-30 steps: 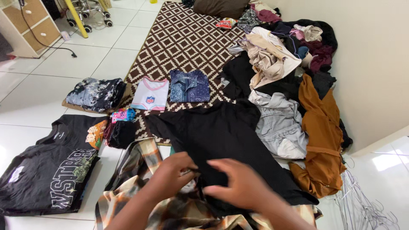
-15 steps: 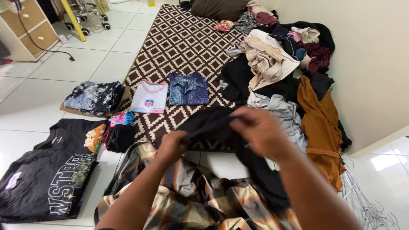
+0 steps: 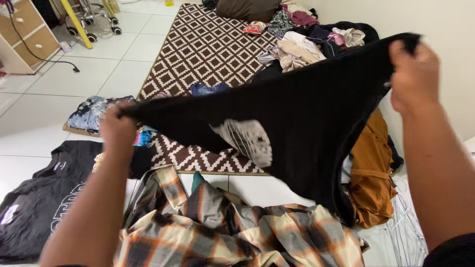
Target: The person folds clean clothes on the floor, laying each garment flat, smoothing it, and folding it before setting it on a pile with other folded items. They handle t-shirts, a patterned button-up shirt, and other garments one at a time.
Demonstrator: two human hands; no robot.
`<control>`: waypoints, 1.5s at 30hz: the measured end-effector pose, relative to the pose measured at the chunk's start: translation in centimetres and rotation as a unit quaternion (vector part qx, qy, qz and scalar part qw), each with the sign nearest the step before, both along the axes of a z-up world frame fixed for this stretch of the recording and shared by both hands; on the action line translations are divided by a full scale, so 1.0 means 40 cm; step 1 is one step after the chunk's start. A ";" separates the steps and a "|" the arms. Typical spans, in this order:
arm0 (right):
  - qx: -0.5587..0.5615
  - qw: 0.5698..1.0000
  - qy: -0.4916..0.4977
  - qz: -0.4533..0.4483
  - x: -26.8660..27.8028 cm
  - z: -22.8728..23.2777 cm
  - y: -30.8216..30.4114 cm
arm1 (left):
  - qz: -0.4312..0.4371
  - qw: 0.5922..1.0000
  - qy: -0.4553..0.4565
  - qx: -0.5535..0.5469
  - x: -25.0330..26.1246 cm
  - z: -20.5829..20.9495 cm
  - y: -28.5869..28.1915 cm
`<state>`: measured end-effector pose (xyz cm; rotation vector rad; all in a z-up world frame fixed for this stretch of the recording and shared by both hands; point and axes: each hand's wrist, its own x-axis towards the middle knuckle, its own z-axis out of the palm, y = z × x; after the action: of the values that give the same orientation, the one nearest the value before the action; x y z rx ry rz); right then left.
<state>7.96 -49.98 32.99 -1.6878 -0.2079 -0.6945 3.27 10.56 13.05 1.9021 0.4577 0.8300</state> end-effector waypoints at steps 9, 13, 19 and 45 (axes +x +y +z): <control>0.169 0.962 0.085 0.199 -0.074 -0.143 -0.303 | -0.209 0.978 -0.010 -0.013 -0.255 0.270 0.114; -0.177 0.951 0.252 0.026 -0.151 -0.403 -0.475 | -0.391 0.888 0.242 0.008 -0.332 0.158 0.138; -0.004 0.871 0.431 0.235 -0.282 -0.696 -0.541 | -0.446 0.780 0.421 -0.126 -0.436 -0.080 0.179; -0.103 0.841 0.530 0.021 -0.190 -0.809 -0.267 | -0.298 0.786 0.535 -0.085 -0.370 -0.369 0.178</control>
<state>0.37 -60.67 0.62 -2.0272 0.4850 0.3812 -11.54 17.68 -1.71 2.0076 0.5048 -0.7680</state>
